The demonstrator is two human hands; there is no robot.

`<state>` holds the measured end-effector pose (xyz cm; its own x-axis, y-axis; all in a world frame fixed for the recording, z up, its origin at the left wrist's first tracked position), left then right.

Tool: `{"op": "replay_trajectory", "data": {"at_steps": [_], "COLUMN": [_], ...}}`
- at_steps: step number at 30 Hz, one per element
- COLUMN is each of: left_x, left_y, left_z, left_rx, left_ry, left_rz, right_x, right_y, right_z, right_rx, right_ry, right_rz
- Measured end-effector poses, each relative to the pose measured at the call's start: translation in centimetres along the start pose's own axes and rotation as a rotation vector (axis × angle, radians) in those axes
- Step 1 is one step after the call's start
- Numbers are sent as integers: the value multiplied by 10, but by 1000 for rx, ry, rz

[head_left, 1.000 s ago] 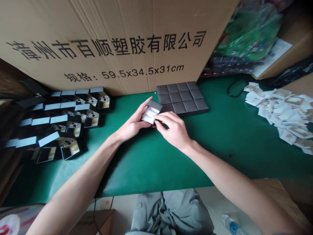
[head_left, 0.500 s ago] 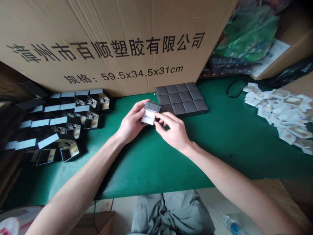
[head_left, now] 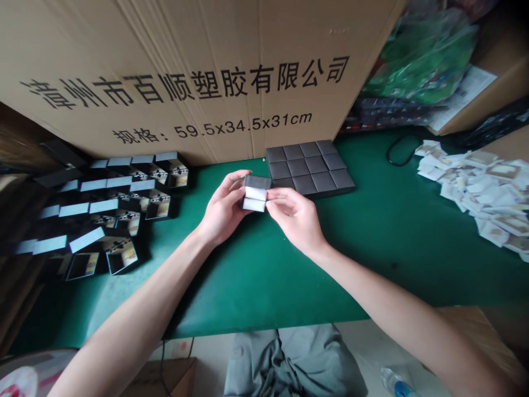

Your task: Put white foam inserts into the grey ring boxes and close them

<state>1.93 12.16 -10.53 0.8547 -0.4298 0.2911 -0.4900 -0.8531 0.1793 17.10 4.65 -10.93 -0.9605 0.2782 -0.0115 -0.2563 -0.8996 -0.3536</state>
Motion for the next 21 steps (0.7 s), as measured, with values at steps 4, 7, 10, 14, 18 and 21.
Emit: {"op": "replay_trajectory", "data": {"at_steps": [4, 7, 10, 14, 18, 21], "left_x": [1, 2, 3, 5, 7, 8], "left_y": [1, 2, 3, 5, 5, 5], "left_z": [0, -1, -2, -5, -6, -5], "left_rx": [5, 0, 6, 5, -17, -41], "left_ry": [16, 11, -2, 8, 81, 128], "left_rz": [-19, -21, -19, -11, 4, -5], "right_x": [1, 0, 0, 1, 2, 3], "right_y": [1, 2, 4, 5, 6, 6], "right_z": [0, 4, 9, 14, 15, 15], "right_rx": [30, -20, -100, -195, -232, -221], "right_ry": [-28, 4, 95, 170, 171, 150], "right_rz": [21, 31, 43, 50, 42, 41]}}
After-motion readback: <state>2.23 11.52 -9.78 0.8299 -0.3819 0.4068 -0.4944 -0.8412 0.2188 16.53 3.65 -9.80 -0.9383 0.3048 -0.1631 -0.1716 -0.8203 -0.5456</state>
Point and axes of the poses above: each hand's wrist, its own y-axis away from the middle knuckle, its own x-axis out of the palm, z = x × y, the point moved 5 cm from there along -y, towards the middle knuckle, and after that the axes turned 5 degrees about -x, right-handed, at the moved point
